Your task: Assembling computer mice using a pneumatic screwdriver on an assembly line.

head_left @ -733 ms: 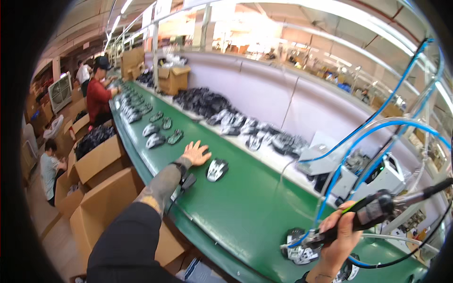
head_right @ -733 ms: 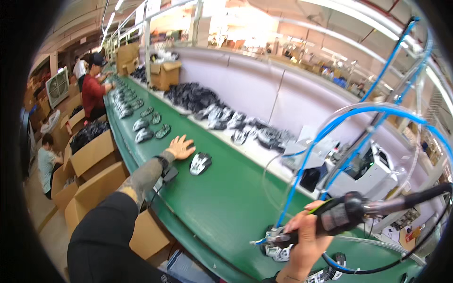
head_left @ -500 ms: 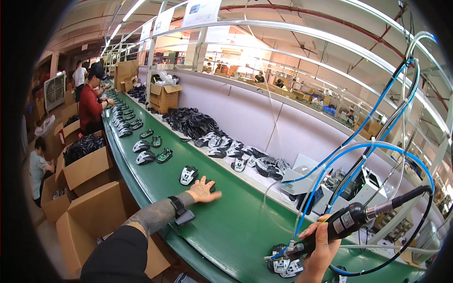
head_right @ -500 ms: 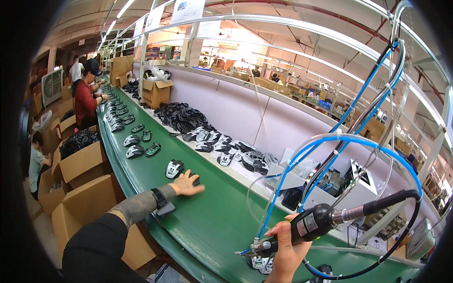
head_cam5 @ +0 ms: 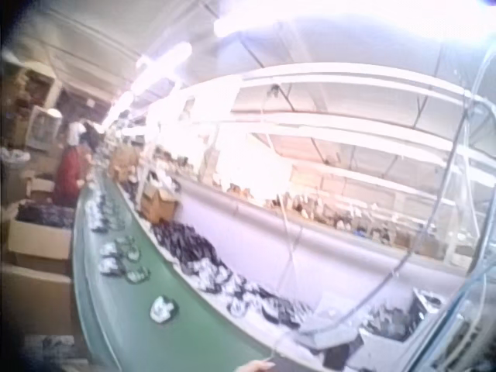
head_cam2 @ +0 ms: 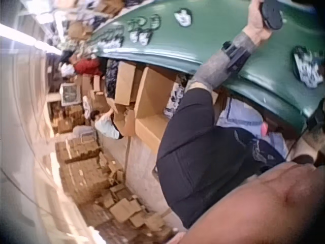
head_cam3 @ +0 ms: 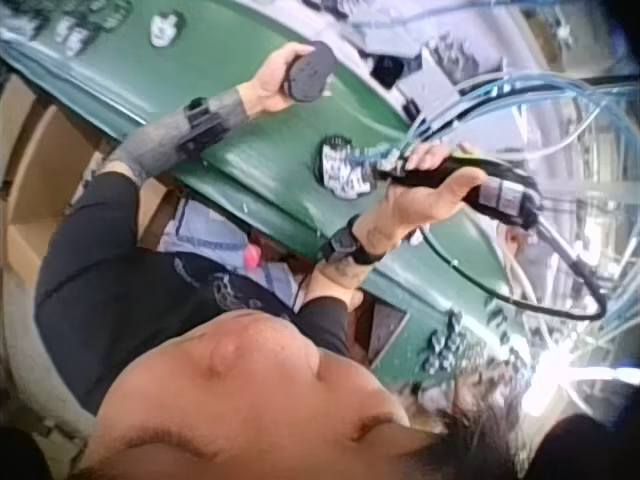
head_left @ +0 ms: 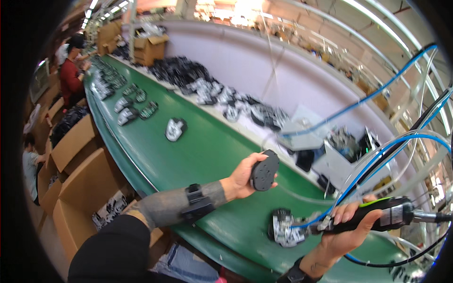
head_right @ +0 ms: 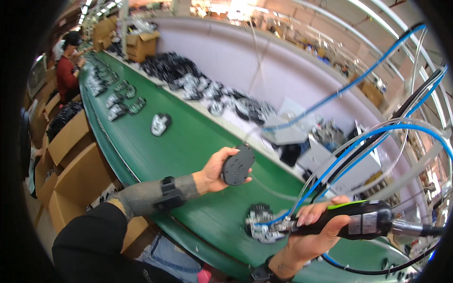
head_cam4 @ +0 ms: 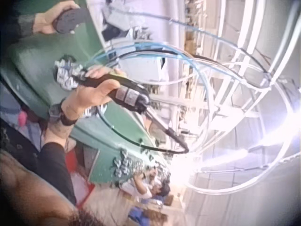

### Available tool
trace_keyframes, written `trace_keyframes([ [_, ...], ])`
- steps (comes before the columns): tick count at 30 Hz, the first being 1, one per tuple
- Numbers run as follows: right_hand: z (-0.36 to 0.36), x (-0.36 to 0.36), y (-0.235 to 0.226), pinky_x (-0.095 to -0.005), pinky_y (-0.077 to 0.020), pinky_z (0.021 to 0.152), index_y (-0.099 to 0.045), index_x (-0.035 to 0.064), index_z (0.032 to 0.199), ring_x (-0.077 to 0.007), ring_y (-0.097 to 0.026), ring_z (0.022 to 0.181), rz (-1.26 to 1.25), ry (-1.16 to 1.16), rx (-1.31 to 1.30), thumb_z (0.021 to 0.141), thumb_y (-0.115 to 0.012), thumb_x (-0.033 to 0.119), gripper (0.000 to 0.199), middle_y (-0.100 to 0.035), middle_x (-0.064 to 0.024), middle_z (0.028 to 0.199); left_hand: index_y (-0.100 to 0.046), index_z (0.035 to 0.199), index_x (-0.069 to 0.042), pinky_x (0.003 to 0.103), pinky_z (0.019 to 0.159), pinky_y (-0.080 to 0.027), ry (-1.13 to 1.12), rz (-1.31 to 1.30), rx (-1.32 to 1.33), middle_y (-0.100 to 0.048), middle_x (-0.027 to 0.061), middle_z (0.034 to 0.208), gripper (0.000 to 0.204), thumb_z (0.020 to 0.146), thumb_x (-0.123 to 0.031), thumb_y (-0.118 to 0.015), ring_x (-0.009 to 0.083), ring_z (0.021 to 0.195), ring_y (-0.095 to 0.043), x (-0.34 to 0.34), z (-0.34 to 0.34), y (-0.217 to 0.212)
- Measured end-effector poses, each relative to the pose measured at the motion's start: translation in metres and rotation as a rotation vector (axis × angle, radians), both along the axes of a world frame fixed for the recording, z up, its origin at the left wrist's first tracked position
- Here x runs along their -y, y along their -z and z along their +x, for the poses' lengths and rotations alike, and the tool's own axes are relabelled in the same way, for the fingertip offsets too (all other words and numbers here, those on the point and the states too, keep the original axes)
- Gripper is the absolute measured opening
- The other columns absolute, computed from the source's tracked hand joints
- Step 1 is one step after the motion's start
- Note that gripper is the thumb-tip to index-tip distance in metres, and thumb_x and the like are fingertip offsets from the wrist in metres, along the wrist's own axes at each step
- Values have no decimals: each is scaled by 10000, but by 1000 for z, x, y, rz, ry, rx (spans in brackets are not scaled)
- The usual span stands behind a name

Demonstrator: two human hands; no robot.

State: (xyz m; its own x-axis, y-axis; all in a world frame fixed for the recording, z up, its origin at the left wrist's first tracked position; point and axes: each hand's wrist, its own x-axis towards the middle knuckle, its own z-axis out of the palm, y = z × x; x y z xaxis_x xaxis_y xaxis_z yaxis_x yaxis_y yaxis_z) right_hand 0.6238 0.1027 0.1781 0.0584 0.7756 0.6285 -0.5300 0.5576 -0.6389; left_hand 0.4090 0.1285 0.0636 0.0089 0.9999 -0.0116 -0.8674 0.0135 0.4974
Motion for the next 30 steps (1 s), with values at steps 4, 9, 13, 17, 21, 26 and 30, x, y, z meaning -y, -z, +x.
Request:
trace_keyframes([
  [4, 2, -1, -4, -224, -328, 448, -423, 54, 1027, -92, -395, 443, 93, -6, -21, 917, -390, 581, 539, -434, -8, 572, -425, 1291, -149, 463, 795, -528, 85, -45, 73, -509, 110, 1186, 459, 868, -294, -529, 259, 913, -588, 27, 24, 43],
  [9, 3, -4, 4, -209, -332, 446, -466, 45, 1021, -88, -383, 442, 123, 147, -8, 886, -407, 627, 601, -446, -3, 587, -384, 1324, -158, 445, 788, -535, 226, -34, 123, -494, 103, 1167, 504, 861, -277, -542, 240, 919, -578, 35, 32, 58],
  [13, -3, -7, 10, -202, -322, 426, -462, 46, 1017, -84, -388, 447, 146, 203, 0, 883, -401, 635, 607, -456, 6, 610, -379, 1336, -157, 422, 776, -543, 276, -31, 144, -477, 101, 1138, 511, 869, -282, -544, 222, 917, -569, 40, 37, 58],
  [17, -6, -6, 11, -216, -365, 462, -452, 62, 1016, -76, -406, 471, 129, 257, 93, 869, -407, 653, 611, -445, 10, 610, -377, 1337, -150, 416, 773, -545, 264, -36, 125, -458, 100, 1155, 510, 874, -284, -543, 223, 919, -562, 41, 36, 60],
  [21, -9, -6, 11, -226, -377, 461, -447, 55, 1021, -81, -401, 476, 146, 243, 83, 870, -431, 634, 598, -421, 4, 600, -376, 1335, -138, 408, 760, -547, 254, -33, 128, -450, 103, 1157, 508, 877, -282, -541, 223, 924, -553, 40, 37, 62],
  [26, -8, -5, 12, -229, -386, 477, -454, 64, 1033, -87, -399, 484, 127, 317, 79, 869, -455, 613, 572, -428, -2, 616, -368, 1337, -137, 440, 787, -545, 249, -43, 110, -477, 111, 1213, 504, 872, -262, -517, 234, 920, -591, 37, 35, 65],
  [30, -4, -4, 14, -240, -382, 503, -460, 58, 1034, -90, -394, 493, 133, 215, 52, 878, -458, 592, 556, -428, -11, 626, -359, 1343, -129, 433, 788, -543, 276, -31, 109, -459, 98, 1202, 519, 873, -273, -526, 237, 924, -590, 41, 33, 67],
])
